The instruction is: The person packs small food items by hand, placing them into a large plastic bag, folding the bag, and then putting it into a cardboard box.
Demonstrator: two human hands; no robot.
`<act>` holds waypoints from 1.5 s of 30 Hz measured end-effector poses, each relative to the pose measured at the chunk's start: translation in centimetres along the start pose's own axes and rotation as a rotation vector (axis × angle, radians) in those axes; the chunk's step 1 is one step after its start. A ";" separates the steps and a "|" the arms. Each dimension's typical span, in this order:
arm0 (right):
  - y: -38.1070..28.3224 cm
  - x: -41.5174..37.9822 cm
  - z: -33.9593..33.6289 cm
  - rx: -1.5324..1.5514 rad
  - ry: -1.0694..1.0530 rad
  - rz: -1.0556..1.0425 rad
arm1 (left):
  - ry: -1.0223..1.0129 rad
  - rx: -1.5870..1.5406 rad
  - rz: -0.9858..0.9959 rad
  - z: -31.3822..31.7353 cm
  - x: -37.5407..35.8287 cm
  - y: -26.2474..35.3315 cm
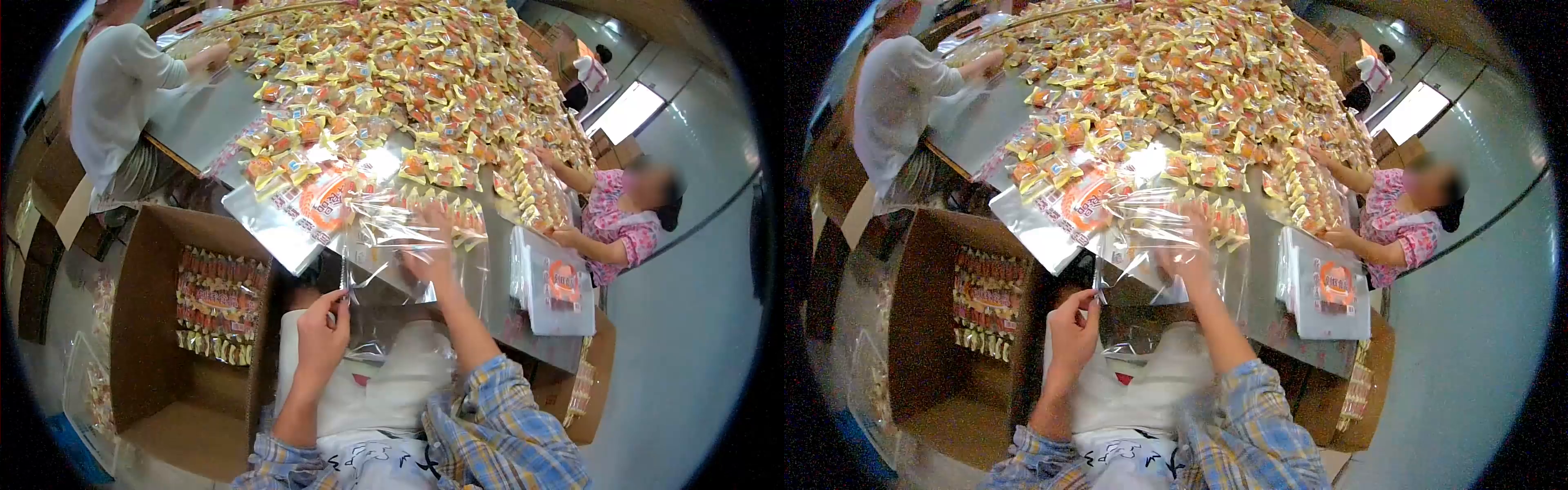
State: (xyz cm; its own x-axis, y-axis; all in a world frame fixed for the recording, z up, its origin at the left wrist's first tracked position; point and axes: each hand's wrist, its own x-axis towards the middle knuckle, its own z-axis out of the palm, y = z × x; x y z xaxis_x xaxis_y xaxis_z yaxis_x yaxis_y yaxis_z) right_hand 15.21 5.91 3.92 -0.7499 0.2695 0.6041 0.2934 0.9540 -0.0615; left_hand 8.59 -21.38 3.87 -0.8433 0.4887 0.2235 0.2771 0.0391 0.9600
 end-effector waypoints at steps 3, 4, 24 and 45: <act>2.0 0.6 1.1 -0.085 -0.104 -0.067 | -0.084 -0.055 -0.022 -0.3 0.0 -1.1; 2.0 0.3 1.4 -0.077 -0.115 -0.067 | -0.110 -0.058 -0.031 -0.4 0.0 -1.0; 0.4 2.4 3.2 -0.252 -0.056 0.098 | -0.136 0.017 -0.106 -2.2 0.2 -1.9; 4.5 0.1 0.7 -0.161 -0.171 0.161 | -0.025 0.038 -0.125 -4.1 2.3 -3.4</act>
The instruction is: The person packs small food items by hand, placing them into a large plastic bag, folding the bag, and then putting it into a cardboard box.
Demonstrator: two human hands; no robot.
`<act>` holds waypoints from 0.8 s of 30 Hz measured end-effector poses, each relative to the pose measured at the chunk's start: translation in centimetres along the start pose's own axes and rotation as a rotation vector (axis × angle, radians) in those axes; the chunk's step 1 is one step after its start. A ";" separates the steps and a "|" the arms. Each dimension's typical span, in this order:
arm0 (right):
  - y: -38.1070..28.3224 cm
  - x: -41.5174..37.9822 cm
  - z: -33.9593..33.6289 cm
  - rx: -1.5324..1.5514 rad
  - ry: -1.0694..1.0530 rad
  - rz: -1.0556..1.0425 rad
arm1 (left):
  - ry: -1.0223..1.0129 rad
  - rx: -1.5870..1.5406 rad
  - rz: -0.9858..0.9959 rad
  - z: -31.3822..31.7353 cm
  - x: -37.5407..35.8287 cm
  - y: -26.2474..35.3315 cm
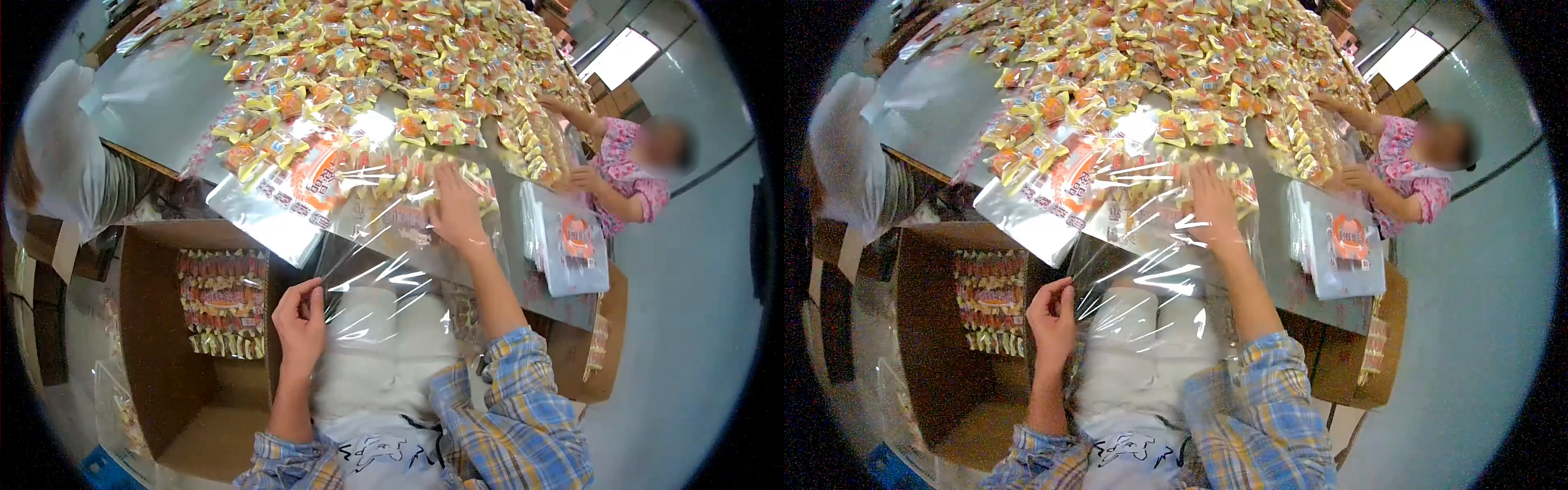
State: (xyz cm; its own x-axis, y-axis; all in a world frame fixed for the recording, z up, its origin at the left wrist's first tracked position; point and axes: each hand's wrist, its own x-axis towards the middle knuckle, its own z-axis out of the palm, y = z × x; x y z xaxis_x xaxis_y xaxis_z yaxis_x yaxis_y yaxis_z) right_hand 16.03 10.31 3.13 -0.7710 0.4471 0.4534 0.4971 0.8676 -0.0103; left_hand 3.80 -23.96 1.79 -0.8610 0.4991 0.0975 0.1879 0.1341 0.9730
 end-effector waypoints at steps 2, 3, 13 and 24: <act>1.1 -0.7 0.6 0.003 -0.012 -0.029 | 0.031 0.026 0.059 -0.1 0.2 -0.1; 0.9 -0.6 0.7 -0.066 0.013 -0.040 | 0.035 0.045 0.077 -0.2 -0.1 0.1; -2.4 -0.4 0.3 -0.101 0.175 -0.020 | 0.067 0.106 0.102 1.1 0.4 1.2; 0.6 -4.1 -1.2 0.234 0.027 0.127 | 0.242 0.418 0.322 1.9 -3.2 1.9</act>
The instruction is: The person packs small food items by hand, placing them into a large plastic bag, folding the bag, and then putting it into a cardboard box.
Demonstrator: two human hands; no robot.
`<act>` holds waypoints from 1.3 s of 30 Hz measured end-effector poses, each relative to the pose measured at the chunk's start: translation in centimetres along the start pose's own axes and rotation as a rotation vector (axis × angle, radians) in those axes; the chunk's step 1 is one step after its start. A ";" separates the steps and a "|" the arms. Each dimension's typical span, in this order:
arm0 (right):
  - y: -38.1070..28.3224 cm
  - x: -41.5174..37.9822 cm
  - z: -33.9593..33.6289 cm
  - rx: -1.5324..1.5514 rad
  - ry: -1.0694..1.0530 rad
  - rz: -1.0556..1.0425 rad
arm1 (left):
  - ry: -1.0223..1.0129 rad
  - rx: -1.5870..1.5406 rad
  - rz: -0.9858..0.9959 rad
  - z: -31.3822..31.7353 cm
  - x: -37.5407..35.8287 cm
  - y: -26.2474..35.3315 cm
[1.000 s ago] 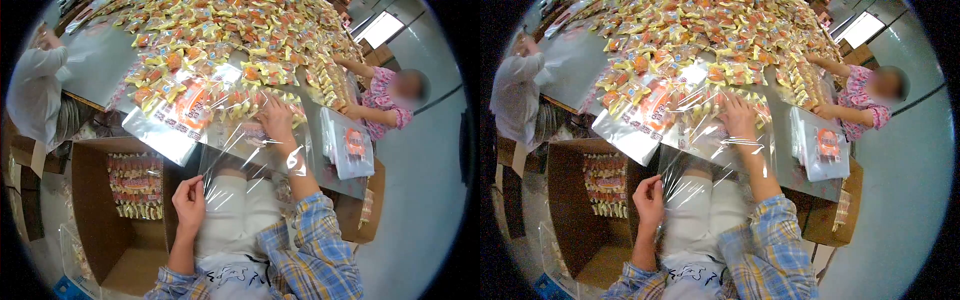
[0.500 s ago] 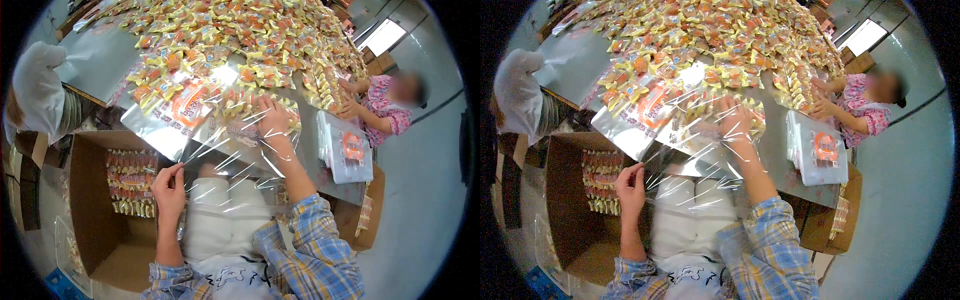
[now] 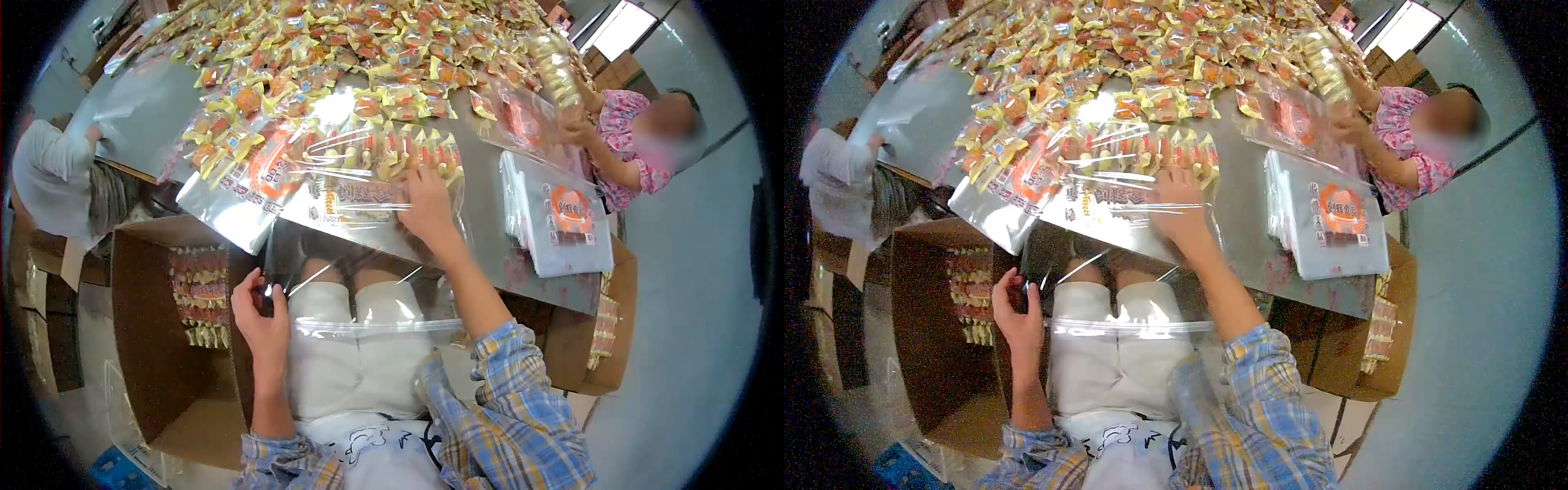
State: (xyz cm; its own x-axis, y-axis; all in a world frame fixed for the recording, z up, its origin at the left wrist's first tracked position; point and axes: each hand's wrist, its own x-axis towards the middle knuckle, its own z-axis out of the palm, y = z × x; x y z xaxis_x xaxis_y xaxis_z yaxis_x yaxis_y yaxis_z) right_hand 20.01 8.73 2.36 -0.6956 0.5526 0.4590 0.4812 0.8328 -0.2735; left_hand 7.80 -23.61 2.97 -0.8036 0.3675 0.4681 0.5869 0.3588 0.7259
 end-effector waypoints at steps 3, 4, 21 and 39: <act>-0.1 -0.9 1.0 0.032 0.162 0.007 | 0.109 0.049 0.344 -0.5 -2.1 1.6; -0.2 -1.1 1.2 0.064 0.210 0.021 | 0.051 -0.023 0.437 -0.4 -3.0 2.3; 1.7 -2.3 3.7 0.169 0.179 0.249 | -0.321 -0.242 0.531 15.7 -2.6 10.6; 0.9 -2.7 1.7 0.383 0.282 0.257 | -0.366 -0.040 0.539 17.7 -7.1 9.1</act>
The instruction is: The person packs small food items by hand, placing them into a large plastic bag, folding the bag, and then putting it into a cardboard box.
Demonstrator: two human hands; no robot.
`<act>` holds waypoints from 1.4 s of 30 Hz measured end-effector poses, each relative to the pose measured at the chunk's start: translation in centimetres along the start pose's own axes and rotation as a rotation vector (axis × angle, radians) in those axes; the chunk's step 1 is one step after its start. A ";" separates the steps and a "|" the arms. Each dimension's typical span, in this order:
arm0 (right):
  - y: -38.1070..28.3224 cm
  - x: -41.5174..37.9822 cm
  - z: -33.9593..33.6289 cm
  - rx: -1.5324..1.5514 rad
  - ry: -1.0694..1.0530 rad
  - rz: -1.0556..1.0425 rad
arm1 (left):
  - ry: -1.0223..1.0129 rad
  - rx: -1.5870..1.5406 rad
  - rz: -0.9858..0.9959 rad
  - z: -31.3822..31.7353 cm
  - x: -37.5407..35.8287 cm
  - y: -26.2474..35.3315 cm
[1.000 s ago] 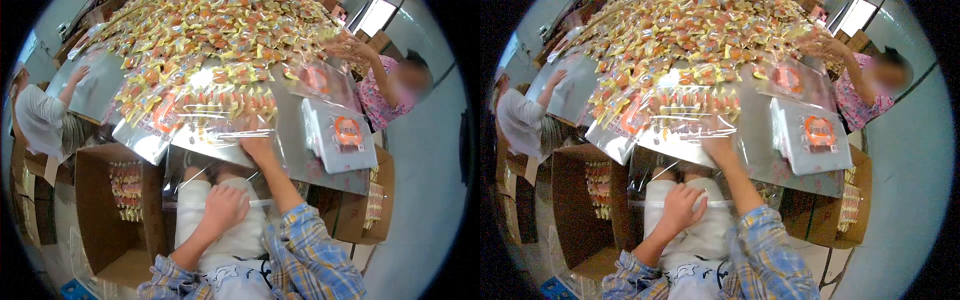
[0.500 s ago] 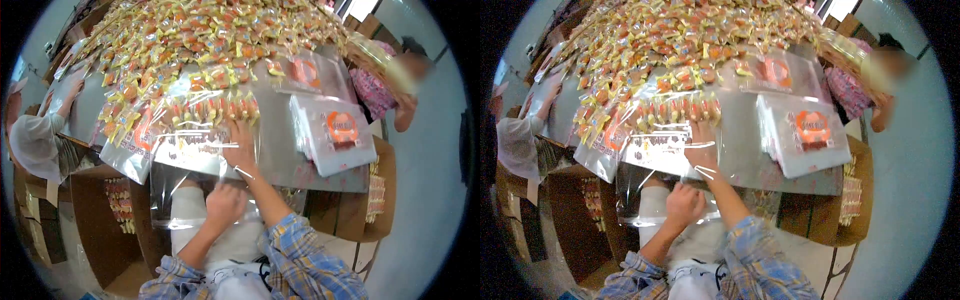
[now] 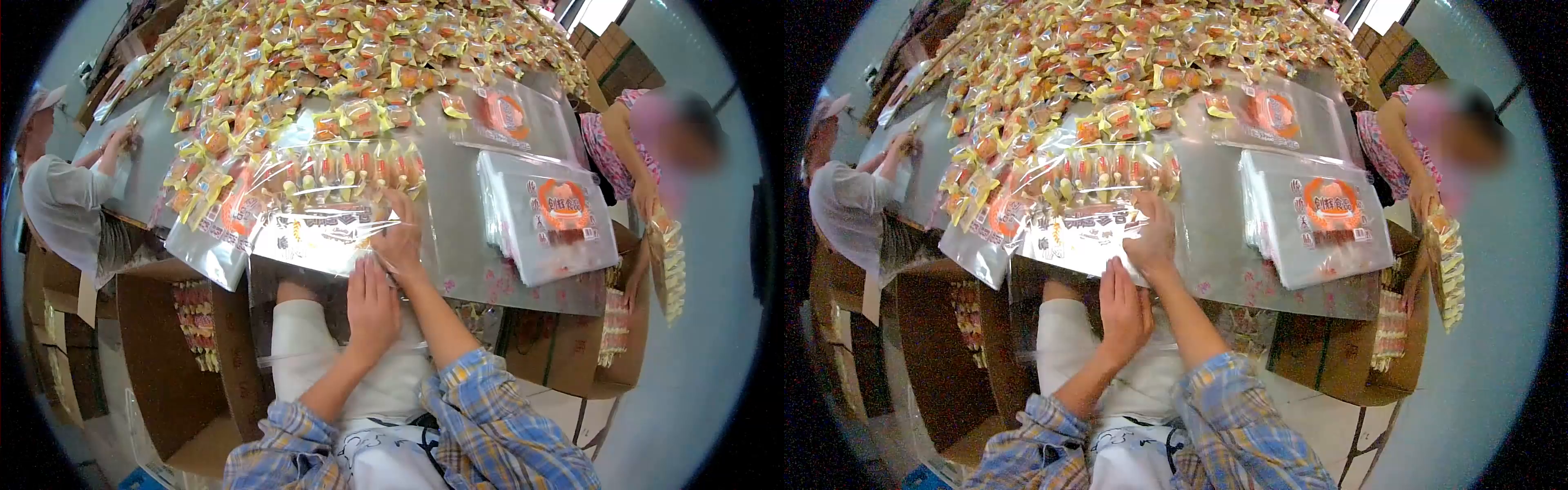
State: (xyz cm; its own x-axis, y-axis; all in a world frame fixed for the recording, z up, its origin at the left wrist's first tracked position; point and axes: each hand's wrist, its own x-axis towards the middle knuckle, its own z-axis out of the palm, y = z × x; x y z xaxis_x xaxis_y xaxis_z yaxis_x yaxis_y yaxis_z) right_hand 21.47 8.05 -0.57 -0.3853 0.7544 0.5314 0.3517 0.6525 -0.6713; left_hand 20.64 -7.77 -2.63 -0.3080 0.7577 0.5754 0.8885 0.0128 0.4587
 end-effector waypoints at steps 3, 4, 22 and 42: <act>0.6 -0.3 0.4 -0.034 0.076 -0.093 | -0.127 -0.044 -0.090 -1.2 -1.7 1.0; 0.5 -0.4 0.5 -0.031 0.083 -0.094 | -0.134 -0.030 -0.134 -1.2 -0.9 0.6; 0.6 0.2 1.2 -0.274 -0.130 -0.111 | 0.075 0.396 0.104 3.8 16.9 -9.5; 0.3 0.6 1.2 -0.402 -0.345 0.022 | -0.036 0.206 0.106 -1.3 11.6 -7.8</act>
State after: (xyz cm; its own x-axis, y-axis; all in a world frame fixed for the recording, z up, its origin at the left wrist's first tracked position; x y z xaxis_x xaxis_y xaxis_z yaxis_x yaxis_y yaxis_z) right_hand 20.31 8.64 -1.05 -0.6089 0.7449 0.2728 0.6361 0.6640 -0.3931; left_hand 9.68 0.09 1.36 -0.2003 0.7845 0.5869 0.9670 0.0621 0.2470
